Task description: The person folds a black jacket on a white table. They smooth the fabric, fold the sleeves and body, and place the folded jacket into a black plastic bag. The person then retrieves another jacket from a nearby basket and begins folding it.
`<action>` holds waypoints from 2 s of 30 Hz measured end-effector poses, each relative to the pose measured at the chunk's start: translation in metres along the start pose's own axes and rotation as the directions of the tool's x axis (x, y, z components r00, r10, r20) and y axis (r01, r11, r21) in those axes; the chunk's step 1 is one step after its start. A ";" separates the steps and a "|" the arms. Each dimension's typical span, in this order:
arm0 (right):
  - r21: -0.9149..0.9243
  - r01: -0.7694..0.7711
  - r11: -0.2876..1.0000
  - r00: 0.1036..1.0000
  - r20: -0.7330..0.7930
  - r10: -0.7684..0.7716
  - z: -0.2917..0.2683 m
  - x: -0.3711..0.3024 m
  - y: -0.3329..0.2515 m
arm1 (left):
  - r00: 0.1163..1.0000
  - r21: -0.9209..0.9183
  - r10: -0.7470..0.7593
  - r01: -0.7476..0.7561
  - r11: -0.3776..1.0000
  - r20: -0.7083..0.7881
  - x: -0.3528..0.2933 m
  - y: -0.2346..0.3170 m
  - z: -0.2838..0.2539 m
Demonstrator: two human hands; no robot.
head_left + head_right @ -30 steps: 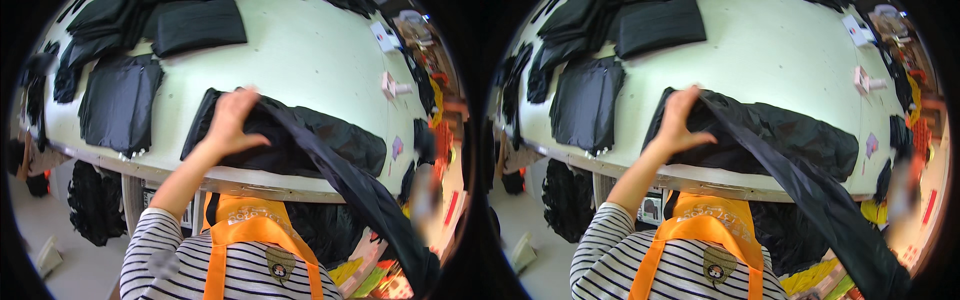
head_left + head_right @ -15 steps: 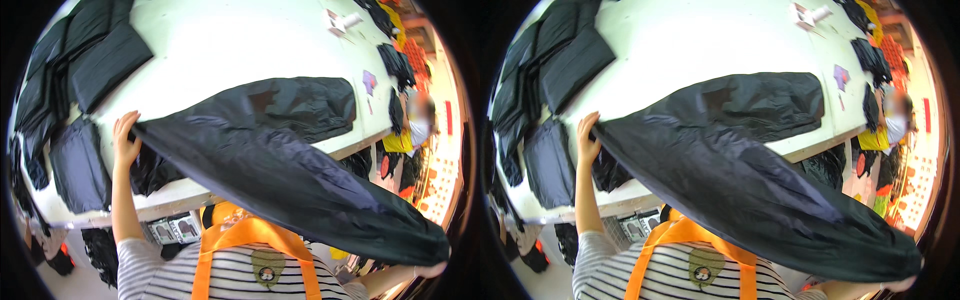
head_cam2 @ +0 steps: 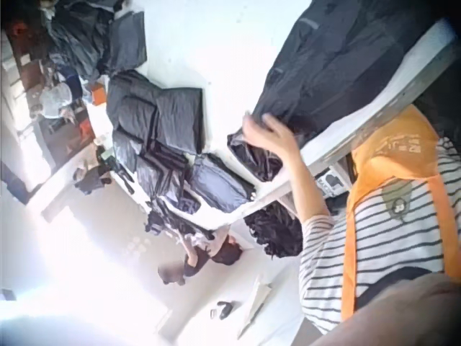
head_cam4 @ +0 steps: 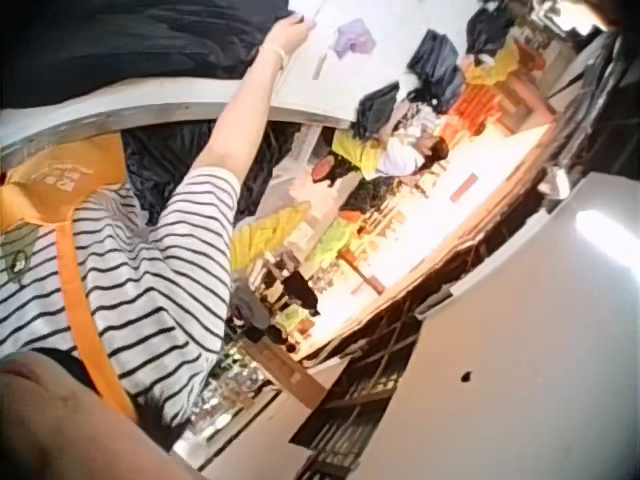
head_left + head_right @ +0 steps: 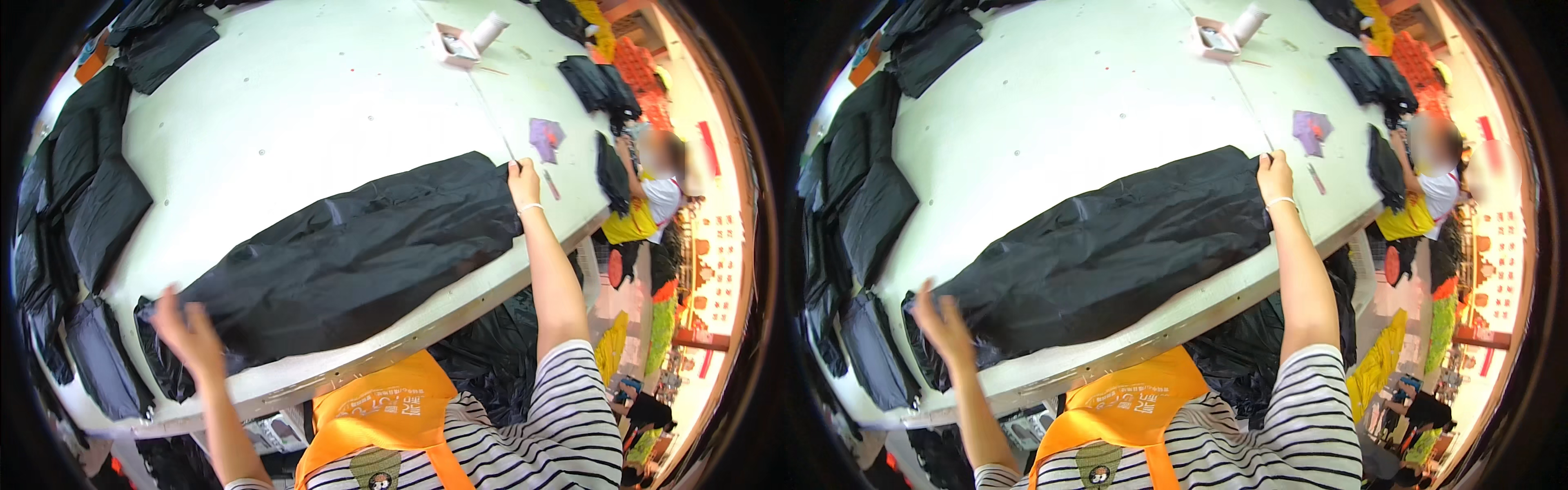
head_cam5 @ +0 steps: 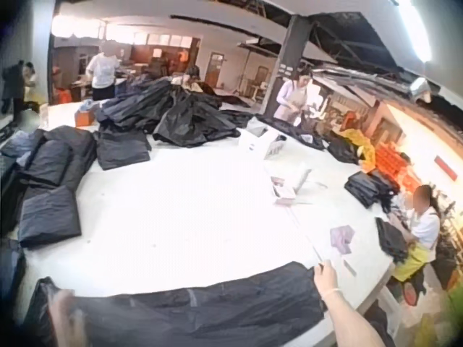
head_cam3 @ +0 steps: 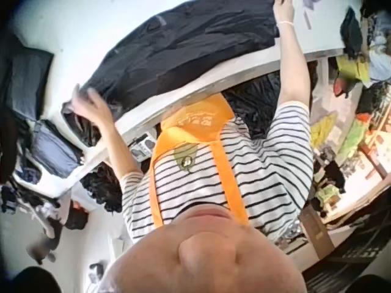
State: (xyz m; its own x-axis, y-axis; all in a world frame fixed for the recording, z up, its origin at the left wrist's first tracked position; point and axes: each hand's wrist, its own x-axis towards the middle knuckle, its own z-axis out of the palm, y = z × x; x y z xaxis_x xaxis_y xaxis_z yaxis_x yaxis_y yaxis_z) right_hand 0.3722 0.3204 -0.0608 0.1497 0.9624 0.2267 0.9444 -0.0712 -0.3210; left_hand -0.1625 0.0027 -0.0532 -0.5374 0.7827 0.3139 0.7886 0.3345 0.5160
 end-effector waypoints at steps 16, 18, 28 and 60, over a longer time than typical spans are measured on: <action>0.508 -0.046 0.860 0.991 0.133 -0.026 0.035 -0.028 0.065 | 0.901 0.337 0.052 -0.214 0.917 0.431 -0.011 0.105 0.113; 0.487 -0.258 0.834 0.932 0.352 0.083 0.006 -0.042 0.090 | 0.865 0.206 0.145 -0.272 0.940 0.480 -0.019 0.160 0.108; 0.560 -0.801 0.209 0.590 0.682 0.432 0.009 -0.124 0.062 | 0.574 -0.189 0.500 -0.515 0.836 0.648 -0.046 0.310 0.197; 0.429 0.719 0.547 0.434 0.337 -0.835 0.062 -0.125 -0.234 | 0.964 0.451 -0.039 -0.087 0.888 0.262 0.057 -0.202 -0.051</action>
State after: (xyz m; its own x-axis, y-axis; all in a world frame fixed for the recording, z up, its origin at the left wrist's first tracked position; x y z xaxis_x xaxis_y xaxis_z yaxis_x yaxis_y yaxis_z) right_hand 0.1145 0.2325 -0.0710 -0.8227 0.5657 0.0565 0.4983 0.7653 -0.4075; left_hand -0.3674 -0.0468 -0.0991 -0.4704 0.8794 0.0740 0.8820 0.4658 0.0712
